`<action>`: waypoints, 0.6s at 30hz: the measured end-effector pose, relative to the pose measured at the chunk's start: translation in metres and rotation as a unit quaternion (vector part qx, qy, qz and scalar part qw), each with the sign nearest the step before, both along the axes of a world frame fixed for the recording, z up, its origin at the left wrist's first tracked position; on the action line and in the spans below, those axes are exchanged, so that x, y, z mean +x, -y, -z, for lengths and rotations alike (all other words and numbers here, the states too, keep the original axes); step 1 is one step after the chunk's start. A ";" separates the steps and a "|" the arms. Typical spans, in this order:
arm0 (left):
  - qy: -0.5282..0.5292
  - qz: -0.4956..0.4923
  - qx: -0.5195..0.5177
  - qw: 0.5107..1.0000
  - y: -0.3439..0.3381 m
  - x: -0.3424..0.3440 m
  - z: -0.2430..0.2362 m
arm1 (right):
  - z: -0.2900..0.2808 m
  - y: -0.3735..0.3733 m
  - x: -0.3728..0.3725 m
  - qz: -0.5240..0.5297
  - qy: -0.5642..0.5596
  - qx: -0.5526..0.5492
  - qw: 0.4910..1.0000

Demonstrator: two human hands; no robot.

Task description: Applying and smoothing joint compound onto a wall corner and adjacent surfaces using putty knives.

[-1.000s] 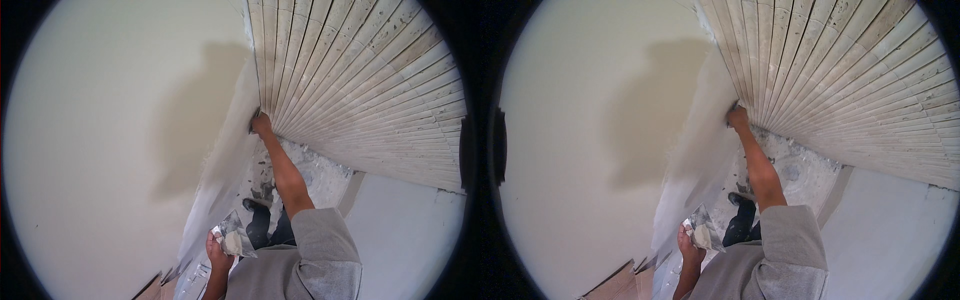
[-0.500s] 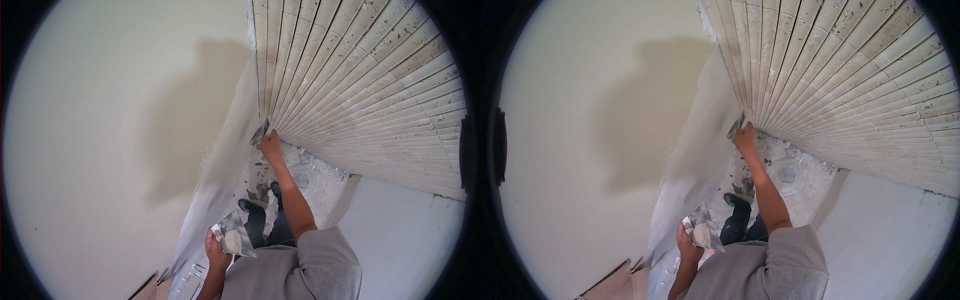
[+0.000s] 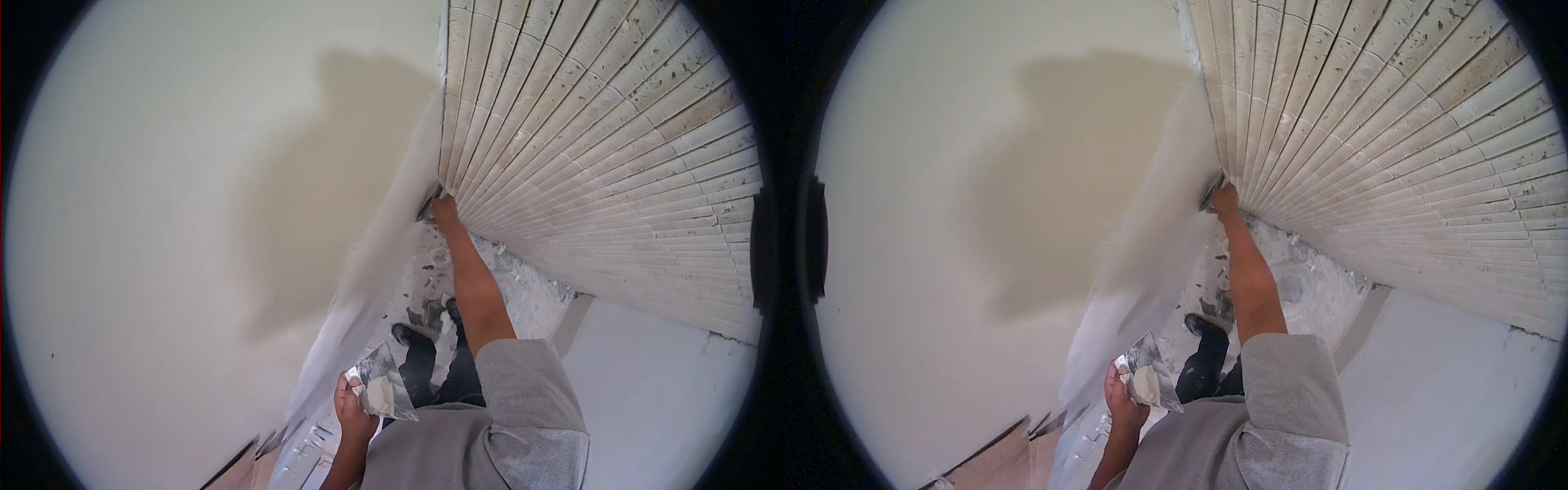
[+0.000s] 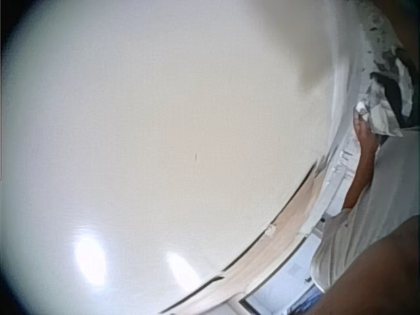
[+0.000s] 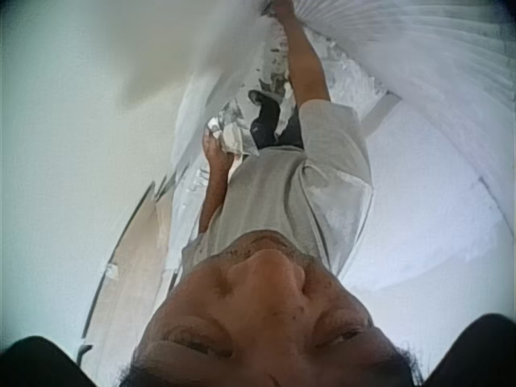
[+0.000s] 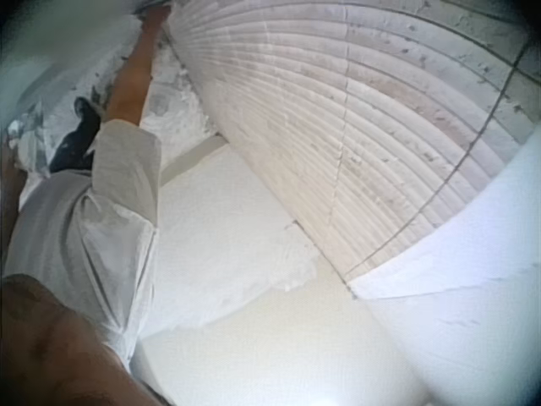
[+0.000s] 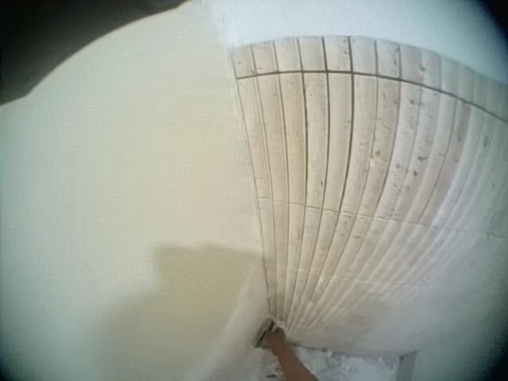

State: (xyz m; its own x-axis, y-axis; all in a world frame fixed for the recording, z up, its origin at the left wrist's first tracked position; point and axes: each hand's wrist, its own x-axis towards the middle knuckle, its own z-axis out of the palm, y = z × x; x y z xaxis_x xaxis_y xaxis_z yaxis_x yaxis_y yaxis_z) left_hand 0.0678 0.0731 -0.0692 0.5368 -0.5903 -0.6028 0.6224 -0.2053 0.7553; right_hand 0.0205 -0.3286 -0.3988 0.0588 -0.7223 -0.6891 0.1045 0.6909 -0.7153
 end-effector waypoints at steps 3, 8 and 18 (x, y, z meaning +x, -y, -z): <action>0.000 0.025 -0.018 1.000 0.002 -0.001 0.002 | -0.023 0.004 -0.021 0.032 0.022 -0.019 0.999; 0.071 0.073 -0.027 0.995 -0.002 -0.001 0.015 | -0.022 0.009 -0.040 0.006 -0.007 -0.035 0.999; -0.054 0.032 -0.082 0.995 -0.003 0.002 0.010 | -0.034 0.010 -0.029 -0.087 -0.089 -0.162 0.979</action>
State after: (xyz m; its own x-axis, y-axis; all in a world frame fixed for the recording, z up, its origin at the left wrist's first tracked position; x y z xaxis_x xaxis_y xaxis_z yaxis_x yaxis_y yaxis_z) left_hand 0.0697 0.0761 -0.0789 0.4326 -0.7163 -0.5475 0.6908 -0.1269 0.7118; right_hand -0.0084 -0.3388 -0.3649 0.1001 -0.8943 -0.4361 -0.1397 0.4214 -0.8961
